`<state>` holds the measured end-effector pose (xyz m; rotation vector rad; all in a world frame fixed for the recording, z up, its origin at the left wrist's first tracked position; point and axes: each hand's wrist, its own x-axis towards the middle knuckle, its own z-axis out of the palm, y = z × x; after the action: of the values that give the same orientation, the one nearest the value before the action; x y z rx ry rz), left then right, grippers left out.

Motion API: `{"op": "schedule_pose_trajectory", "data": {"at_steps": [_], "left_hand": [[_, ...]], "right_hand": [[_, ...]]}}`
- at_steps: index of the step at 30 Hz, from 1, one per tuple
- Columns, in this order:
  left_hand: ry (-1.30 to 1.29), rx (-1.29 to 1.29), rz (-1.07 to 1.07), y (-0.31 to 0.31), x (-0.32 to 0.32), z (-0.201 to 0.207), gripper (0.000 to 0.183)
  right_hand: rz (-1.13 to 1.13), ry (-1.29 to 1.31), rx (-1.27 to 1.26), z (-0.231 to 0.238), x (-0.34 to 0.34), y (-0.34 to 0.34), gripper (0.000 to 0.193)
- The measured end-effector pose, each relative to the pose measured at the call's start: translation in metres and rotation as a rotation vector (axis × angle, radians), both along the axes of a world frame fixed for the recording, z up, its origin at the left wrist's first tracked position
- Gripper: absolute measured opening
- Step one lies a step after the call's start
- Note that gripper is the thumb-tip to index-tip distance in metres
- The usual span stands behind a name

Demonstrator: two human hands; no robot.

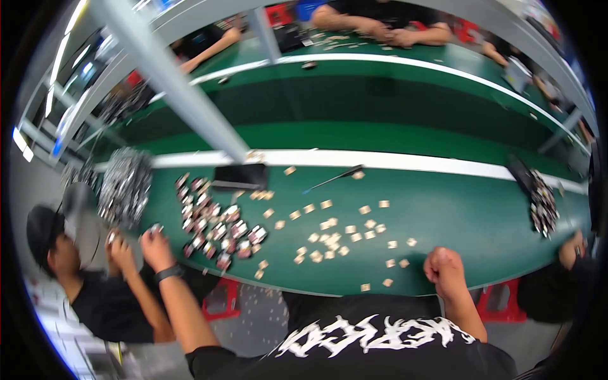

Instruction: Assembling small electronic components, specifically batteries and circuit boards into small device housings on a factory assembly line.

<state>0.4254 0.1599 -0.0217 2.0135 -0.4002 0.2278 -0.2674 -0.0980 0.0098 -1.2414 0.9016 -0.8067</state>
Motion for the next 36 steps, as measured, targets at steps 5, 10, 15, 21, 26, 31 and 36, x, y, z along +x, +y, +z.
{"op": "schedule_pose_trajectory", "data": {"at_steps": [5, 10, 15, 21, 26, 31, 36], "left_hand": [[0.011, 0.824, -0.151, 0.040, 0.120, -0.038, 0.030], [-0.412, 0.941, -0.165, 0.052, 0.149, -0.047, 0.047], [-0.248, 1.106, 0.167, -0.026, 0.018, 0.029, 0.055], [-0.388, 0.696, -0.025, -0.046, -0.103, 0.102, 0.047], [-0.547, 0.525, -0.054, -0.038, -0.172, 0.115, 0.040], [-0.417, 0.413, -0.185, -0.043, -0.196, 0.104, 0.038], [-0.377, 0.407, -0.169, -0.074, -0.235, 0.114, 0.041]], "right_hand": [[-0.017, 0.071, 0.074, 0.009, -0.027, -0.008, 0.046], [-0.137, 0.380, -0.092, 0.041, -0.081, -0.028, 0.031], [-0.792, 0.980, -0.341, 0.020, -0.194, -0.081, 0.033], [-1.090, 1.593, -0.412, -0.009, -0.286, -0.137, 0.030], [-0.923, 1.587, -0.577, -0.001, -0.317, -0.123, 0.032], [-0.869, 1.525, -0.637, -0.010, -0.345, -0.119, 0.019], [-0.809, 1.511, -0.821, -0.013, -0.348, -0.115, 0.014]]}}
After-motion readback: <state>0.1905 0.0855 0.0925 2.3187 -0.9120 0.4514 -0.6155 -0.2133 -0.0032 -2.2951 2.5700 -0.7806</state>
